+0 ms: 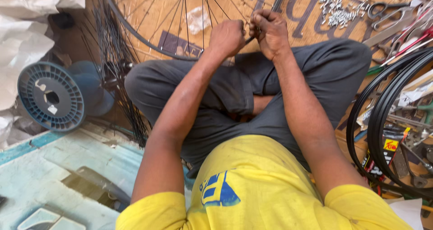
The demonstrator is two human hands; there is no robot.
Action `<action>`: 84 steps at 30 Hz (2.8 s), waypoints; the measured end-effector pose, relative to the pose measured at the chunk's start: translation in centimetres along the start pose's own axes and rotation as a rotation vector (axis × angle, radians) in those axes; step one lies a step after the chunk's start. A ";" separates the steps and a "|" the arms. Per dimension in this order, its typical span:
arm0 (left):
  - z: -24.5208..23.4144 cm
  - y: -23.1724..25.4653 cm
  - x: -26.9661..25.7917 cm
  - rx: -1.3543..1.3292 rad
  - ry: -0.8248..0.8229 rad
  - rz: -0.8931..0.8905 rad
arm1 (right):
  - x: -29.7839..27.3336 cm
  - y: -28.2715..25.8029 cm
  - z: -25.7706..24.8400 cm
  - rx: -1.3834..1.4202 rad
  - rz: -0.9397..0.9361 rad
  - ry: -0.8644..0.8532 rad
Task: The person sits on the floor and laces a bicycle wheel by hand. They insert spokes into the rim and hub, then secure them by threading and tightening nipples. The person works methodically around the wheel, handling individual spokes and nipples to assemble the wheel structure.
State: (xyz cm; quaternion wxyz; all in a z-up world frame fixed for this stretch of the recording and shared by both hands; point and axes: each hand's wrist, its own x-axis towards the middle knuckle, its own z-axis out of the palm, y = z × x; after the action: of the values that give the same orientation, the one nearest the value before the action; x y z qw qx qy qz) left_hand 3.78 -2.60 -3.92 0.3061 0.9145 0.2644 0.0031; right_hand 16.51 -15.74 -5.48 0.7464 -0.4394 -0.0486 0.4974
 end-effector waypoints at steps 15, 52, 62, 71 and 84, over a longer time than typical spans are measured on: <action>-4.1 1.1 0.1 -0.761 -0.349 -0.252 | -6.9 -0.4 3.1 -0.341 -0.174 0.258; -7.1 2.4 0.8 -0.755 -0.365 -0.229 | -5.1 0.1 4.4 -0.516 -0.243 0.179; -6.7 1.8 0.7 -0.798 -0.388 -0.199 | -4.7 -1.1 3.5 -0.472 -0.182 0.072; -6.2 1.1 1.1 -0.909 -0.408 -0.188 | -4.6 -1.0 3.5 -0.507 -0.184 0.068; -5.9 1.5 1.0 -0.914 -0.380 -0.237 | -4.3 -0.4 3.2 -0.437 -0.210 0.092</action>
State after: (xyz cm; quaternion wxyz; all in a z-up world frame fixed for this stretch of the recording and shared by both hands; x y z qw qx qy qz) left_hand 4.35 0.21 1.57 0.7159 0.6352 0.2778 -0.0826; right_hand 12.97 -17.26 -1.70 0.6826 -0.6052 -0.1667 0.3742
